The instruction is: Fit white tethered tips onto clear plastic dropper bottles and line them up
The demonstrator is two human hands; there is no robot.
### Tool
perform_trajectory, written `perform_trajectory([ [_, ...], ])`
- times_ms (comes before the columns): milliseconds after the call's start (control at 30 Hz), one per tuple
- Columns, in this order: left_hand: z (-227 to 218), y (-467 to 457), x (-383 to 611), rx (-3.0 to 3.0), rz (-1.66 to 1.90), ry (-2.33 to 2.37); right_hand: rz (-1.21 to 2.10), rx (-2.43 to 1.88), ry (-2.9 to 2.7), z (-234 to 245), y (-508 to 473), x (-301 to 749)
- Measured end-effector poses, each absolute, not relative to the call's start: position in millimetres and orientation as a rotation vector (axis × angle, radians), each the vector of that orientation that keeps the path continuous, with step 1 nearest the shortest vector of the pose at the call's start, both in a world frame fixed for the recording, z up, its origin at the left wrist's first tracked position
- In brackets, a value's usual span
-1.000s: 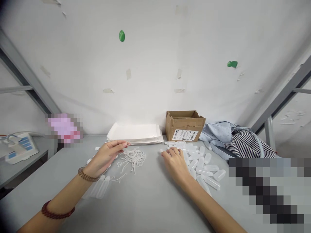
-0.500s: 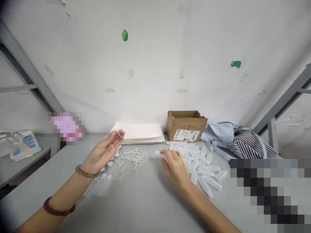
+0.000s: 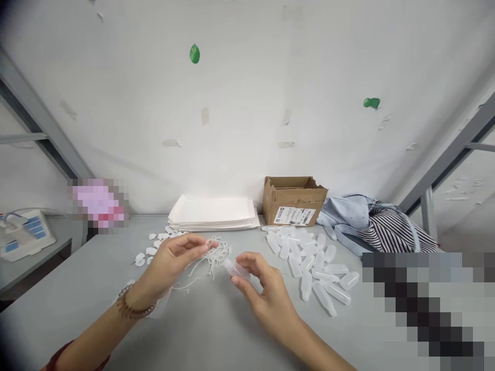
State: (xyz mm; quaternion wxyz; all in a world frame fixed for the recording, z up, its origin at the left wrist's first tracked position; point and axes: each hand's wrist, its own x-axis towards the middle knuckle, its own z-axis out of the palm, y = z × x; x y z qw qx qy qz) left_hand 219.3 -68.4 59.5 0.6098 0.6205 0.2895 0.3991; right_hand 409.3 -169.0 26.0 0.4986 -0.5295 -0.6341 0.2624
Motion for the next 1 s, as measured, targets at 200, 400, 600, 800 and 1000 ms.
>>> perform_trajectory([
  [200, 55.9, -86.8, 225.9, 1.937, 0.825, 0.667, 0.422, -1.297, -1.681, 24.2, -172.5, 407.4],
  [400, 59.3, -90.6, 224.7, 1.965, 0.778, 0.712, 0.180, -1.267, -1.815, 15.7, -170.3, 411.5],
  [600, 60.2, -94.4, 228.4, 2.017, 0.709, 0.763, 0.073, -1.169, -1.912, 10.0, -169.3, 410.7],
  [800, 57.5, -96.9, 231.5, 1.949, 0.635, 0.759, 0.523, -1.107, -1.788, 20.8, -171.1, 403.6],
  [1000, 63.5, -93.5, 224.3, 2.045, 0.686, 0.816, 1.459, -0.933, -1.041, 34.5, -168.0, 403.7],
])
